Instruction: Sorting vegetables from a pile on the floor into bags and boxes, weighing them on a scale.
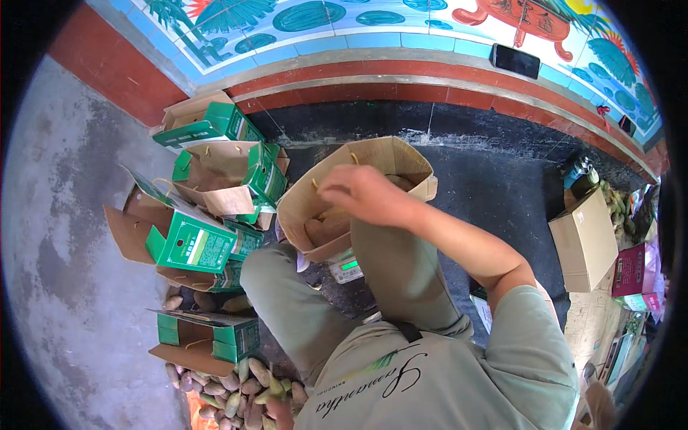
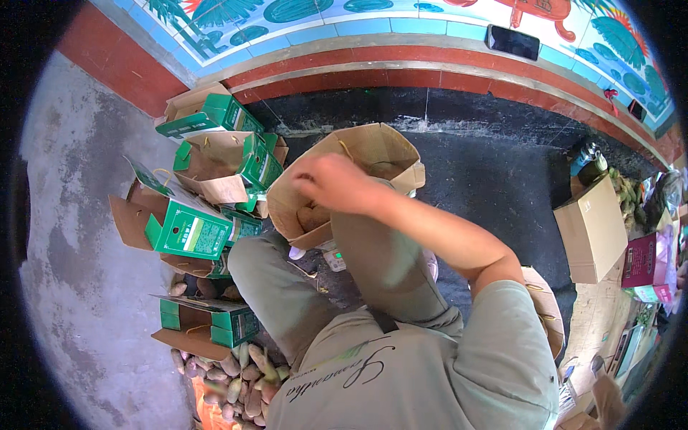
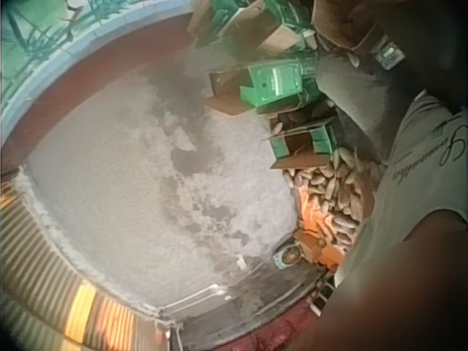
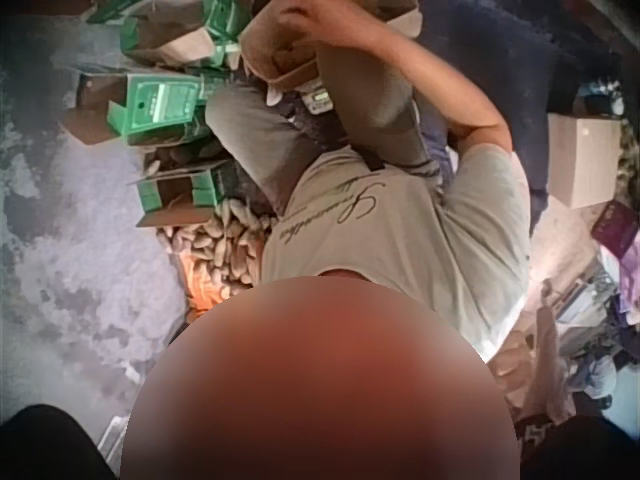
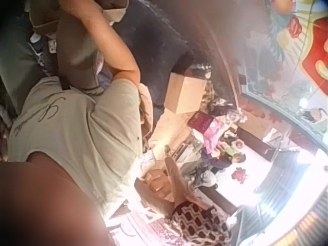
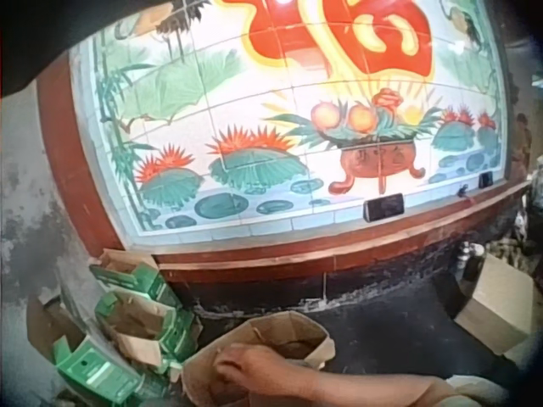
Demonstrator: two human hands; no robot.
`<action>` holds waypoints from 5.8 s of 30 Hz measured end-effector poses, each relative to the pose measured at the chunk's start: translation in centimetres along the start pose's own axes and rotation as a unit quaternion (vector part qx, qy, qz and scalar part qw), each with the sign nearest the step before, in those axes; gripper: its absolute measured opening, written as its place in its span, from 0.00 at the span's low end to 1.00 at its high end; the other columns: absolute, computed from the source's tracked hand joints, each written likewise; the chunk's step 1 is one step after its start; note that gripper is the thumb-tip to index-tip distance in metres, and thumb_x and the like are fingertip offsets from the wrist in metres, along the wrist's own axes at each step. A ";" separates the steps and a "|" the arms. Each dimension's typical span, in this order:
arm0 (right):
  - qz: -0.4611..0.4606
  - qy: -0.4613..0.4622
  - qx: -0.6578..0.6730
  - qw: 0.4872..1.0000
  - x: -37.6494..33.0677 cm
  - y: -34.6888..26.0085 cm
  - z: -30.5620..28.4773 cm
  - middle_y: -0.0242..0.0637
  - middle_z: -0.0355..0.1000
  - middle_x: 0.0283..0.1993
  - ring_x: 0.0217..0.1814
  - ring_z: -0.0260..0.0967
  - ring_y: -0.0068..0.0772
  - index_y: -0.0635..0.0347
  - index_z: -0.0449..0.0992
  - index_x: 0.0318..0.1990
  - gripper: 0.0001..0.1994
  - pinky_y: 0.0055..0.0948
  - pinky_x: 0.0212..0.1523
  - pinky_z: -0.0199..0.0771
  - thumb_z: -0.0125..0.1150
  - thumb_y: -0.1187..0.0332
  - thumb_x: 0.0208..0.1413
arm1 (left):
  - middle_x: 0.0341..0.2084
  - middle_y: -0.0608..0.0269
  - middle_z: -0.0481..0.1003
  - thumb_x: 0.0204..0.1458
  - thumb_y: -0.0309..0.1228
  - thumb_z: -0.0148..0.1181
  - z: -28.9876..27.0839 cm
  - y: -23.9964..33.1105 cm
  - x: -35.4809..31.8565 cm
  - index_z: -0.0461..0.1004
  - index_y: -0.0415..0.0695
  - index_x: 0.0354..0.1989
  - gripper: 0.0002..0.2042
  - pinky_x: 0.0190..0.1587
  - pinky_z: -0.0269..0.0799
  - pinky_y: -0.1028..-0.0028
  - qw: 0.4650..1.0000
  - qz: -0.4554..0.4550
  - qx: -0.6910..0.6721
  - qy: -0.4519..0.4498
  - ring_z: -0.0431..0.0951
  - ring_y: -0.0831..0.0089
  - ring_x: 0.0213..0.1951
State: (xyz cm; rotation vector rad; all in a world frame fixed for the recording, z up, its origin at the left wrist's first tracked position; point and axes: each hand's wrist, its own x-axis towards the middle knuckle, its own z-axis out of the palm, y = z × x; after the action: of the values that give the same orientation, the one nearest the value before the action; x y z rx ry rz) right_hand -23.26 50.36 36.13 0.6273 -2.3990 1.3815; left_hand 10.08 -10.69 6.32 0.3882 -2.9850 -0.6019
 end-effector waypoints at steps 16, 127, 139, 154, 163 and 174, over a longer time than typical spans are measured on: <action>0.136 0.090 -0.361 0.918 0.5 15.4 -0.7 0.43 0.68 0.34 0.42 0.67 0.46 0.59 0.72 0.34 0.08 0.40 0.42 0.68 0.51 0.69 0.47 | 0.40 0.48 0.70 0.41 0.21 0.55 -13.6 36.3 18.7 0.69 0.35 0.40 0.15 0.50 0.62 0.62 0.969 0.178 -0.037 0.170 0.68 0.53 0.46; -0.080 -0.080 -0.060 0.992 23.5 4.3 8.8 0.36 0.71 0.39 0.39 0.66 0.25 0.71 0.72 0.40 0.15 0.25 0.42 0.64 0.56 0.66 0.52 | 0.29 0.60 0.77 0.37 0.27 0.56 -0.3 51.8 29.0 0.78 0.47 0.28 0.08 0.30 0.70 0.64 0.915 0.338 0.014 -0.218 0.77 0.64 0.34; 0.099 -0.107 -0.026 0.989 -2.0 19.8 -18.4 0.35 0.71 0.39 0.40 0.66 0.24 0.70 0.71 0.41 0.14 0.25 0.43 0.63 0.56 0.67 0.52 | 0.32 0.58 0.77 0.39 0.28 0.55 -0.9 49.7 30.5 0.78 0.46 0.29 0.08 0.32 0.69 0.64 0.956 0.204 0.105 -0.183 0.77 0.62 0.36; 0.365 -0.034 0.156 0.917 -1.7 16.8 -10.9 0.35 0.71 0.42 0.43 0.66 0.26 0.66 0.70 0.44 0.14 0.26 0.48 0.62 0.58 0.68 0.51 | 0.33 0.57 0.76 0.42 0.35 0.56 -0.6 49.7 32.0 0.76 0.44 0.35 0.12 0.36 0.71 0.64 0.960 0.151 0.107 -0.210 0.76 0.62 0.38; 0.395 -0.068 0.118 0.909 -2.2 18.8 -10.6 0.36 0.69 0.46 0.48 0.64 0.27 0.66 0.68 0.48 0.16 0.26 0.51 0.60 0.56 0.68 0.54 | 0.31 0.59 0.76 0.42 0.36 0.56 1.1 48.4 31.8 0.77 0.49 0.32 0.10 0.35 0.71 0.61 0.937 0.203 0.144 -0.245 0.76 0.59 0.36; 0.386 -0.126 -0.087 0.910 -3.0 21.6 -10.3 0.44 0.62 0.55 0.56 0.59 0.32 0.68 0.58 0.56 0.23 0.26 0.55 0.56 0.53 0.74 0.51 | 0.29 0.56 0.76 0.39 0.28 0.53 0.0 50.2 30.0 0.78 0.44 0.28 0.09 0.32 0.70 0.59 0.911 0.263 0.131 -0.288 0.77 0.58 0.33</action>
State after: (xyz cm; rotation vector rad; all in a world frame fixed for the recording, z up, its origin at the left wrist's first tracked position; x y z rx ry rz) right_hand -31.21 69.53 23.89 -0.2613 -3.1172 1.3609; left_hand -30.55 26.24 26.51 -0.7010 -3.4885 -0.2849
